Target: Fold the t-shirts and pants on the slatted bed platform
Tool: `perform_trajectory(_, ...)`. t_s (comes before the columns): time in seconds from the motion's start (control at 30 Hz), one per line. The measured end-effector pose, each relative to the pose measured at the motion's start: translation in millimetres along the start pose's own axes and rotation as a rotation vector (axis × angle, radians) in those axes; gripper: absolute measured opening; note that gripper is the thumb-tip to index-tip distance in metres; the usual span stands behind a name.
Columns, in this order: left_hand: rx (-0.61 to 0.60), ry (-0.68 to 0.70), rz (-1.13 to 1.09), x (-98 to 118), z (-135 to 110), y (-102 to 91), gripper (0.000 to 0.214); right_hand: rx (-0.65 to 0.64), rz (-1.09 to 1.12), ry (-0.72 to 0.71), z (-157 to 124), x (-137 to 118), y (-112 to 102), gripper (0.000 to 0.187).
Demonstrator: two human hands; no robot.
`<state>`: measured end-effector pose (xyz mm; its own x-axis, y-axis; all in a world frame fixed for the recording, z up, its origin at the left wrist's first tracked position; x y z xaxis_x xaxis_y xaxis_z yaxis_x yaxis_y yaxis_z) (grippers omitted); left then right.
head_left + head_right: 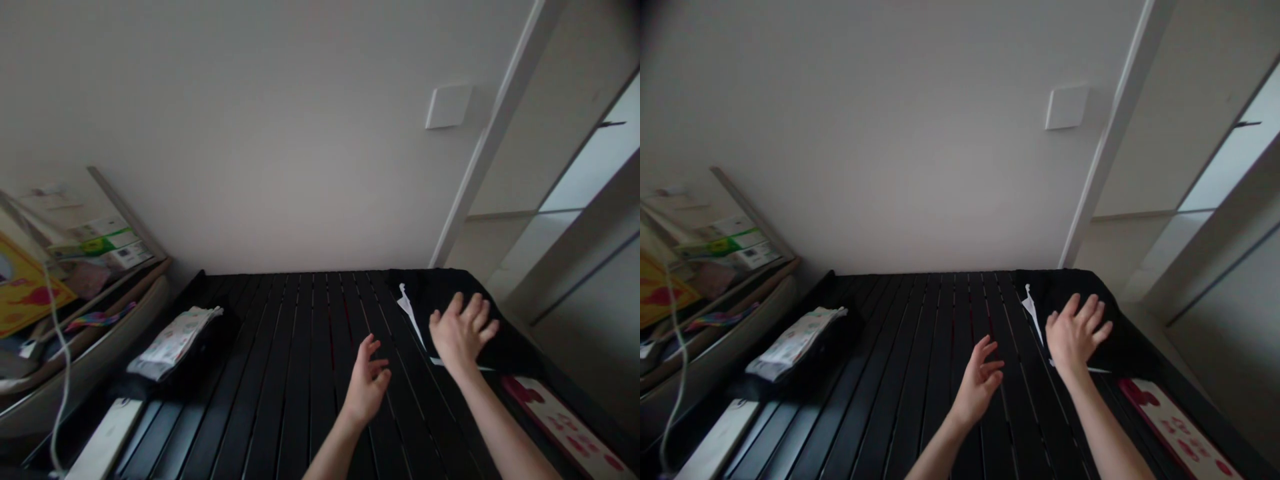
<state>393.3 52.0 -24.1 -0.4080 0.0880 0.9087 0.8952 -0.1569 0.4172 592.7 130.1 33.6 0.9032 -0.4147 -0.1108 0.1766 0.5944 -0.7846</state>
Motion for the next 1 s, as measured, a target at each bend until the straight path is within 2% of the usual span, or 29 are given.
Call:
perform_trajectory(0.13,0.199,0.062,0.341,7,-10,-51.8,0.046,-0.16,0.057,-0.323,-89,-41,25,0.054)
perform_trajectory(0.2,0.301,0.187,0.54,23,-17,-79.0,0.042,-0.262,0.087,-0.454,-125,-54,40,0.055)
perform_trajectory(0.27,0.417,0.307,0.76,45,-25,-109.3,0.04,-0.353,0.11,-0.545,-146,-59,54,0.058)
perform_trajectory(0.37,0.635,0.374,1.083,84,-40,-163.7,0.037,-0.411,0.117,-0.571,-153,-57,68,0.061)
perform_trajectory(0.5,0.897,0.406,1.392,151,-64,-239.5,0.034,-0.41,0.099,-0.572,-149,-56,70,0.062)
perform_trajectory(0.57,0.979,0.341,1.478,183,-74,-274.8,0.037,-0.399,0.088,-0.576,-150,-57,68,0.062)
perform_trajectory(0.67,1.126,0.148,1.573,220,-87,-320.0,0.039,-0.382,0.087,-0.581,-152,-58,67,0.063)
perform_trajectory(0.73,1.137,-0.002,1.593,230,-93,-342.1,0.035,-0.378,0.098,-0.576,-153,-58,68,0.063)
perform_trajectory(0.83,1.138,-0.162,1.549,230,-97,-362.6,0.027,-0.377,0.11,-0.568,-153,-58,68,0.064)
perform_trajectory(0.93,1.212,-0.167,1.517,227,-100,-367.1,0.029,-0.378,0.098,-0.568,-153,-58,68,0.063)
perform_trajectory(1.0,1.25,-0.147,1.509,227,-99,-362.6,0.029,-0.382,0.088,-0.573,-153,-58,67,0.063)
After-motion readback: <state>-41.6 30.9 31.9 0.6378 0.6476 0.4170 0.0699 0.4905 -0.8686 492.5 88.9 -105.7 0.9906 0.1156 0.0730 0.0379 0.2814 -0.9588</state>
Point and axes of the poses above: each hand's wrist, its own z-axis towards the middle knuckle, its own y-axis out of the palm, x = y × z, the point moved 4 cm from there along z, towards the middle knuckle, and after that the axes turned 11 degrees about -z, right-handed, at the moved point
